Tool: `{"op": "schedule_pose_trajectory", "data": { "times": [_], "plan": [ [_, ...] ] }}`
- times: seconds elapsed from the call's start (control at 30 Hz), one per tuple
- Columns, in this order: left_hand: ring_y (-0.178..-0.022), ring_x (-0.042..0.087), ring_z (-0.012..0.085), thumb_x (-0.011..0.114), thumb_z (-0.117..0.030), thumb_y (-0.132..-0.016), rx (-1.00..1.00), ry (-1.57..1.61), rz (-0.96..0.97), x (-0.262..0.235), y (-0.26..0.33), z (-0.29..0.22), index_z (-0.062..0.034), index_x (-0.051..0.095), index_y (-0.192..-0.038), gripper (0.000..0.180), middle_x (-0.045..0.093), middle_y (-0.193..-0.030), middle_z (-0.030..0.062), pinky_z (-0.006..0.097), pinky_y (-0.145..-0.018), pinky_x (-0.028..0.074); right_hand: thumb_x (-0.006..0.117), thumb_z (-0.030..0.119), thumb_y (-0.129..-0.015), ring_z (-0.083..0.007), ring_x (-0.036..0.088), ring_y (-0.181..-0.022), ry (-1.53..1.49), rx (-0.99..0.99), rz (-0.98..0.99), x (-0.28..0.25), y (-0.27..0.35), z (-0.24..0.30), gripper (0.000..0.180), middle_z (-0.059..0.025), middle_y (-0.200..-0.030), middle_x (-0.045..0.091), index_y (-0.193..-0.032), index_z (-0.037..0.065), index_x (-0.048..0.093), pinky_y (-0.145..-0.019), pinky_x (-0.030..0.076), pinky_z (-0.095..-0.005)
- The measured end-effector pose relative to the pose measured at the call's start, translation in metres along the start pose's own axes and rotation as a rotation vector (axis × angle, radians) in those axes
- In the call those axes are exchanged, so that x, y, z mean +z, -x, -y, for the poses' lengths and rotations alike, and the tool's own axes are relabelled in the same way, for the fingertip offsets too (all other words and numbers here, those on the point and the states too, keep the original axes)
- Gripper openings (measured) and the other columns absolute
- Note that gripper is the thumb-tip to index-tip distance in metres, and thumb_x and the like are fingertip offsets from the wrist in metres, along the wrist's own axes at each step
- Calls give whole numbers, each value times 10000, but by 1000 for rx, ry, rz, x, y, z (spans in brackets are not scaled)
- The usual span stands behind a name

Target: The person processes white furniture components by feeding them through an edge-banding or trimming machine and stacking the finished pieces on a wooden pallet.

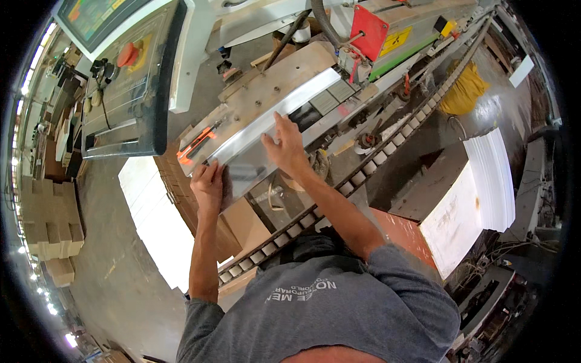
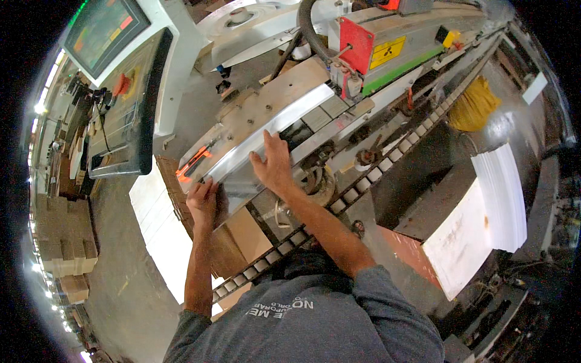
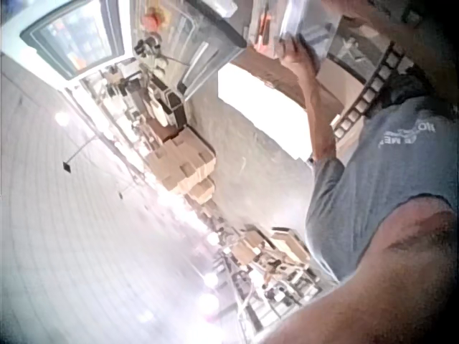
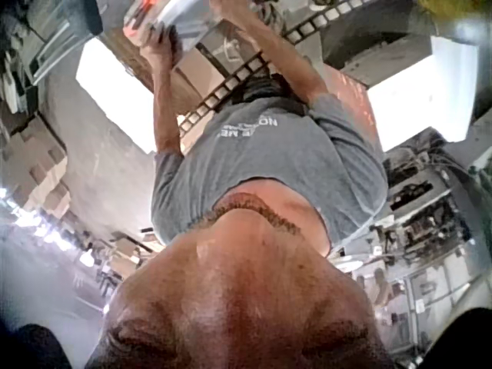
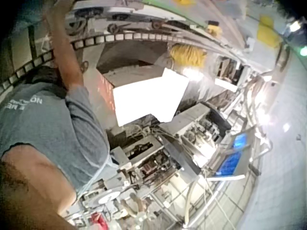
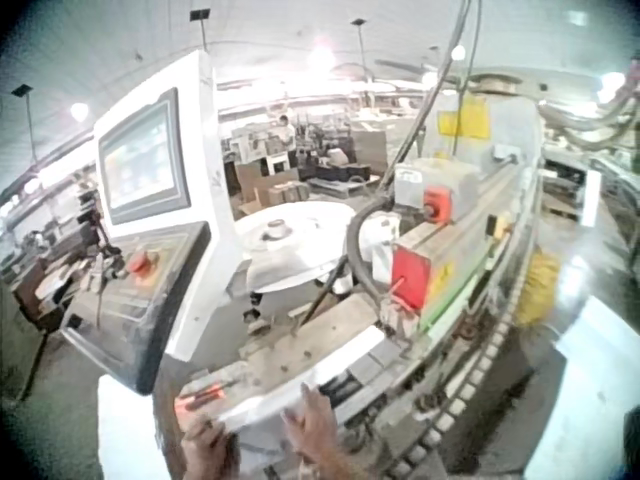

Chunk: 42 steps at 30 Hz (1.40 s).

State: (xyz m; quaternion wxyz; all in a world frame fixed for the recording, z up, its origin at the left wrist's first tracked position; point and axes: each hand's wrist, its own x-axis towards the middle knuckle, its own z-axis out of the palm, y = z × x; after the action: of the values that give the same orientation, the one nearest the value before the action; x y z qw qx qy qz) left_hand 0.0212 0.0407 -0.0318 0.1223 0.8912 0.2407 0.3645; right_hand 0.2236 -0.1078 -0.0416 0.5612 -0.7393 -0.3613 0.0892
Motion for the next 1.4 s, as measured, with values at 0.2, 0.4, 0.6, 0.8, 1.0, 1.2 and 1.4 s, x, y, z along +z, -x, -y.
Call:
{"op": "schedule_pose_trajectory", "data": {
  "times": [0.2,0.4,0.6,0.8,1.0,1.2,1.4],
  "plan": [
    [-668,576,298,783,-105,-806,8,-37,33,39,-24,-32,-63,748,-916,123,550,-710,105,410,-592,467,729,171,-864,-300,556,-913,109,-14,-193,-24,-28,-18,618,-210,-1127,542,-1370,-82,481,-707,529,-375],
    [-688,608,328,786,-166,-809,120,49,7,96,-61,-82,-80,735,-885,126,584,-752,111,435,-604,497,715,163,-856,-294,586,-849,328,-104,-317,-81,-64,-57,536,-220,-1042,574,-1290,-104,549,-683,524,-365],
    [-694,636,349,749,-208,-842,77,90,118,138,-84,-110,-89,732,-882,127,628,-801,114,457,-616,512,689,119,-855,-284,620,-735,-50,124,-155,-129,-16,-2,524,-191,-941,639,-1341,-28,558,-688,530,-380],
    [-845,672,354,691,-307,-894,53,155,141,206,-109,-139,-68,741,-969,256,707,-910,160,446,-774,527,664,74,-941,-114,565,-804,101,109,-400,-183,147,-25,373,-68,-938,664,-1301,-13,615,-708,484,-257],
    [-778,673,298,704,-180,-890,-4,296,362,178,-106,-206,-21,720,-1122,282,716,-891,139,385,-687,526,620,110,-968,-149,656,-930,-113,691,-757,-301,305,-50,330,-95,-1126,716,-1283,14,638,-764,537,-292],
    [-860,665,168,659,-65,-931,150,834,787,189,16,-398,-10,681,-1235,310,728,-1044,146,315,-775,533,630,161,-918,-235,661,-943,-68,756,-1264,-449,432,-127,521,-214,-1106,669,-1341,-123,519,-810,591,-360],
    [-914,643,157,647,-123,-948,69,946,938,384,38,-515,18,656,-1258,341,709,-1107,91,296,-828,509,594,166,-877,-170,575,-850,121,784,-1405,-590,482,-213,592,-107,-970,658,-1380,-123,480,-766,477,-278]
  ]
}}
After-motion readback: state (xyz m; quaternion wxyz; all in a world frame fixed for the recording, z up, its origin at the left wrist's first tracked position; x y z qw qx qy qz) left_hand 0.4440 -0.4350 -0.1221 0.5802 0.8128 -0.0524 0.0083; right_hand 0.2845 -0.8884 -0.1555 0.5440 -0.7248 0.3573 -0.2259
